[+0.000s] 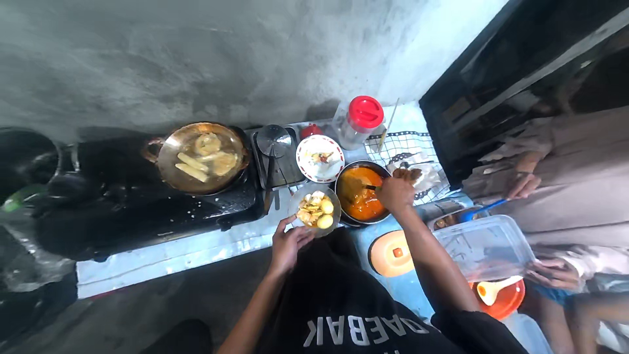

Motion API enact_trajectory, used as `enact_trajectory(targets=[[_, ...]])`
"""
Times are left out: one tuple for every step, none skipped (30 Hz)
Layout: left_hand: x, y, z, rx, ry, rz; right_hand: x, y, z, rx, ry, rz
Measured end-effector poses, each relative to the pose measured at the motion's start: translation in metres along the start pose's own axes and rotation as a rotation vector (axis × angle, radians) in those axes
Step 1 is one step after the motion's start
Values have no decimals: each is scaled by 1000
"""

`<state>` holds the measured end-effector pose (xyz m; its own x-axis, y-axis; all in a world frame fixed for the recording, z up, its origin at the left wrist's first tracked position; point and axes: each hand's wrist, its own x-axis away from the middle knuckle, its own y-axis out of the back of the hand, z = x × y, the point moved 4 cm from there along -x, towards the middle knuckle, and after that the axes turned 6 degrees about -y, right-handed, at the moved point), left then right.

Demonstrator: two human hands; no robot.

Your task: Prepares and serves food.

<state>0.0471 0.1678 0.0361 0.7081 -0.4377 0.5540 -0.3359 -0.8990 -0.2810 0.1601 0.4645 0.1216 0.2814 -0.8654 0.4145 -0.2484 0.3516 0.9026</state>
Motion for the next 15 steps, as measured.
enact_trajectory(targets=[[0,1,-1,5,-1,-5,-10,-2,-7,-37,-2,5],[1,1,-3,10,-1,-10,-19,-5,-15,-82,16,-2],[1,2,-4,14,0,-15,-24,-8,-23,-120,46,-19],[1,4,-4,15,0,-18,-29,-11,-29,-136,69,-43],[0,5,-5,17,-2,-22,-33,-15,-33,-139,87,-65],[-1,5,-5,19,-6,-26,-37,-19,-37,-136,103,-79],[-1,6,-5,22,-9,-29,-42,-24,-40,-138,120,-86],[-2,5,-4,26,-12,-34,-46,-29,-44,-150,141,-82],[-3,4,-4,26,-9,-39,-51,-33,-50,-180,160,-61],[-3,3,-3,24,-6,-42,-56,-36,-57,-229,181,-34],[-4,3,-2,27,-3,-45,-62,-39,-65,-291,194,-3],[-4,3,-1,31,0,-45,-66,-42,-74,-346,198,28],[-4,2,0,29,2,-44,-70,-45,-83,-387,197,49],[-4,0,1,23,4,-41,-72,-47,-90,-417,194,64],[-5,-2,1,17,2,-36,-72,-47,-96,-449,191,70]])
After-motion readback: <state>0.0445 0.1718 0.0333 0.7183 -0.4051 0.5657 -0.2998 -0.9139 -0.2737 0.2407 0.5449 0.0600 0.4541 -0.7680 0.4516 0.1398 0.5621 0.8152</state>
